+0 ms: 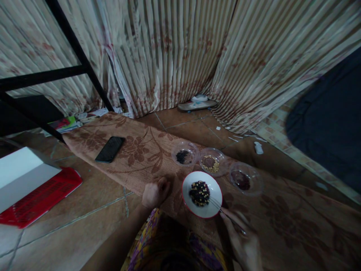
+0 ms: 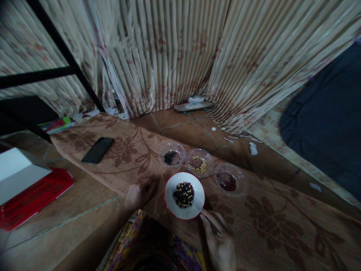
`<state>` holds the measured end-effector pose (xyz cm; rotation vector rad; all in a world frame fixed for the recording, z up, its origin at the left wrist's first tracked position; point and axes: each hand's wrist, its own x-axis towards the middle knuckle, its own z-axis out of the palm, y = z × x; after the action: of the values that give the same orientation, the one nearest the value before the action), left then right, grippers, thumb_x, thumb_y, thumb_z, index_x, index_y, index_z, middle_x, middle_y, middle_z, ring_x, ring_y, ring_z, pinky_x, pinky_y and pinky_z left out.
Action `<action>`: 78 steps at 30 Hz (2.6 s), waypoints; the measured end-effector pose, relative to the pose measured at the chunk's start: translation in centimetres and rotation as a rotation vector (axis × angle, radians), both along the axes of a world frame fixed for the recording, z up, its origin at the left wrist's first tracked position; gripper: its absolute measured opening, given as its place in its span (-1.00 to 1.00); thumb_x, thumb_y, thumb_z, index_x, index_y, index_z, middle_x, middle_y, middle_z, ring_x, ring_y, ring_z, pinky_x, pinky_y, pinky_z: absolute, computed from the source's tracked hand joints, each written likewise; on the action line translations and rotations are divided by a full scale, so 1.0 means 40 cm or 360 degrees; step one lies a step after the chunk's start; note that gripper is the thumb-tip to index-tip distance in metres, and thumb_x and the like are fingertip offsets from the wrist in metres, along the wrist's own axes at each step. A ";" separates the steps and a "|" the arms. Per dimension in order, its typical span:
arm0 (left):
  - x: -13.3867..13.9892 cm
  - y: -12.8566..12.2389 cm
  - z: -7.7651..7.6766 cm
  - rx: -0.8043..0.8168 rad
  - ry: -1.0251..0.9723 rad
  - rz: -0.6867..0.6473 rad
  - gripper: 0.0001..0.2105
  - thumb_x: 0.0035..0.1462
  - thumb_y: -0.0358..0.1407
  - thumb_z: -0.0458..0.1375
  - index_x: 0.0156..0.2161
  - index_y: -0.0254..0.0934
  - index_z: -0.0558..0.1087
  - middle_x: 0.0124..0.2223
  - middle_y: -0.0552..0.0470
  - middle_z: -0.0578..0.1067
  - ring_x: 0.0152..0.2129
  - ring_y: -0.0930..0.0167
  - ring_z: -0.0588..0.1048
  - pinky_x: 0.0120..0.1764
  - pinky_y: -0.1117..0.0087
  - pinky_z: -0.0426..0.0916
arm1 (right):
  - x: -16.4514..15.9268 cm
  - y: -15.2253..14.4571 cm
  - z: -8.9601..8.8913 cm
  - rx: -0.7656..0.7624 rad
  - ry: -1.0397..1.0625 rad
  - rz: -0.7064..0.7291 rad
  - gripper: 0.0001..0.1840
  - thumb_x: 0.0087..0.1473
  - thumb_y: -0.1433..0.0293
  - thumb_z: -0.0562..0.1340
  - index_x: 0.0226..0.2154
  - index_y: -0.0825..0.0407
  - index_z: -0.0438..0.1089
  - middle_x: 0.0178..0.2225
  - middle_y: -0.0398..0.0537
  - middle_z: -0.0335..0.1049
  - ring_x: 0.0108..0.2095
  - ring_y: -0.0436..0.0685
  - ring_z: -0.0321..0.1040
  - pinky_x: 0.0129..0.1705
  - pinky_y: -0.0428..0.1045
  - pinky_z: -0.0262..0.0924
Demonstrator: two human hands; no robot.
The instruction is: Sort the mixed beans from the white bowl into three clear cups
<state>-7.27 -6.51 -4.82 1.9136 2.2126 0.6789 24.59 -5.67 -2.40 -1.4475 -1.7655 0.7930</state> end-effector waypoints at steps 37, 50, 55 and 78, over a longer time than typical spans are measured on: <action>-0.002 0.001 -0.005 -0.0009 0.0019 0.0000 -0.75 0.25 -0.23 0.03 -0.47 -0.23 0.32 -0.44 0.04 0.46 -0.48 0.44 0.43 -0.41 0.45 0.23 | -0.003 0.017 -0.002 -0.0129 0.0044 -0.0114 -0.64 0.01 0.05 0.30 -0.32 -0.05 0.62 -0.22 0.04 0.59 -0.20 0.23 0.52 -0.24 0.00 0.45; 0.003 -0.002 0.010 -0.0006 -0.0013 0.0006 -0.76 0.24 -0.24 0.06 -0.46 -0.23 0.32 -0.44 0.05 0.47 -0.50 0.46 0.43 -0.42 0.46 0.21 | -0.018 0.000 0.013 -0.0176 0.0063 -0.0131 -0.62 0.09 0.05 0.24 -0.28 -0.04 0.59 -0.14 0.05 0.56 -0.10 0.24 0.48 -0.14 0.03 0.41; 0.001 0.000 0.011 -0.0043 -0.0018 -0.0018 -0.72 0.28 -0.24 -0.01 -0.48 -0.23 0.29 -0.44 0.03 0.46 -0.50 0.46 0.42 -0.41 0.47 0.20 | -0.022 -0.002 0.015 -0.0200 0.0081 -0.0162 -0.63 0.08 0.06 0.24 -0.27 -0.04 0.59 -0.17 0.04 0.56 -0.13 0.23 0.49 -0.16 0.03 0.41; -0.004 -0.003 -0.011 0.0017 0.0024 -0.0021 -0.76 0.27 -0.25 0.04 -0.45 -0.23 0.31 -0.42 0.04 0.47 -0.48 0.44 0.44 -0.40 0.44 0.22 | -0.019 0.027 0.032 -0.0142 0.0056 -0.0403 -0.58 -0.02 0.01 0.30 -0.37 0.02 0.59 -0.25 0.06 0.60 -0.19 0.27 0.52 -0.13 0.08 0.40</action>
<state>-7.42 -6.62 -5.27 1.9427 2.2077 0.6776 23.84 -4.59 -1.11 -1.6659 -1.4993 0.7653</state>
